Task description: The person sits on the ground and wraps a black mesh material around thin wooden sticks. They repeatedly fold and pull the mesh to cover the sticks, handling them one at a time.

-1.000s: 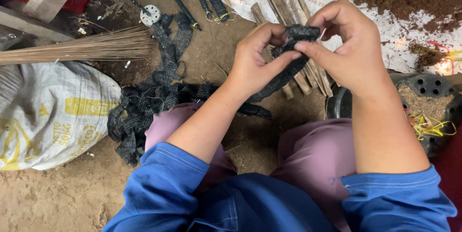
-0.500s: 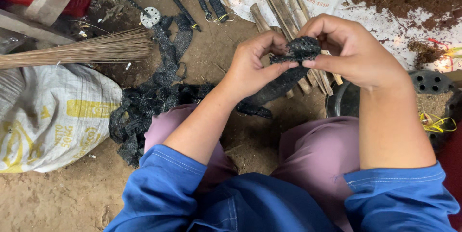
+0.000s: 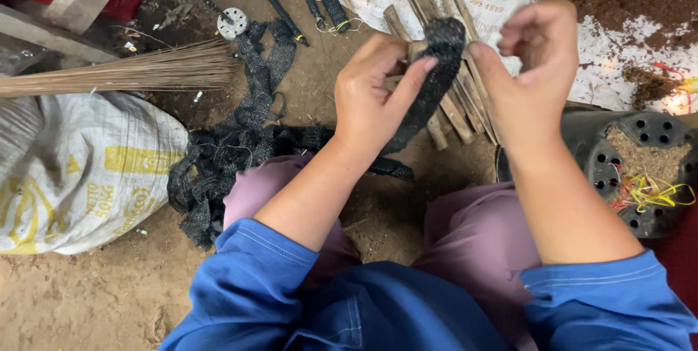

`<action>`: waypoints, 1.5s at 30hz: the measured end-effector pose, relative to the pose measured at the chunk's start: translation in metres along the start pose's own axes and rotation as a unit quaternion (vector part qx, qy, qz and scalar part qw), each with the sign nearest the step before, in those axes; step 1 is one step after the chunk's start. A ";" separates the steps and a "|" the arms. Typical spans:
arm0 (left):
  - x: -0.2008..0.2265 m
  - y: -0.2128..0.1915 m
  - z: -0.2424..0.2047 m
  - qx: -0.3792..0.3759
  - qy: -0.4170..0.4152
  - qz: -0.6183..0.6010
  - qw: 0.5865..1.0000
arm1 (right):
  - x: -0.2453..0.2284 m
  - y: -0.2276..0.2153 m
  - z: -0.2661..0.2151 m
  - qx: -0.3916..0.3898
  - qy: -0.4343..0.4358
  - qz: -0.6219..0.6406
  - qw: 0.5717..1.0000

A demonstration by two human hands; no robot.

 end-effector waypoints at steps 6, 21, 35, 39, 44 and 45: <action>0.005 -0.004 0.003 0.007 0.004 -0.003 1.000 | -0.042 0.058 -0.020 -0.044 -0.166 -0.270 0.947; 0.024 -0.007 -0.001 -0.033 0.065 0.130 0.989 | 0.054 0.011 -0.014 0.039 0.055 0.069 0.995; 0.054 -0.008 0.009 -0.065 0.198 0.031 0.978 | -0.005 -0.004 0.021 -0.024 -0.103 -0.013 0.994; 0.044 -0.008 0.004 -0.071 0.163 0.095 0.980 | 0.002 0.007 0.019 -0.078 -0.090 0.079 0.990; 0.024 -0.002 -0.001 -0.083 0.121 -0.002 0.989 | 0.013 0.012 0.018 -0.128 -0.069 0.174 0.974; 0.021 -0.001 -0.002 -0.084 0.114 -0.039 0.989 | 0.014 0.012 0.018 -0.133 -0.072 0.173 0.973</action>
Point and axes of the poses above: each hand's wrist, its own z-axis towards the middle knuckle, its own y-axis out of the palm, x = y × z, the point moved 8 cm from there along z, towards the middle knuckle, and after that the axes turned 7 degrees about -x, right-handed, at the moved point
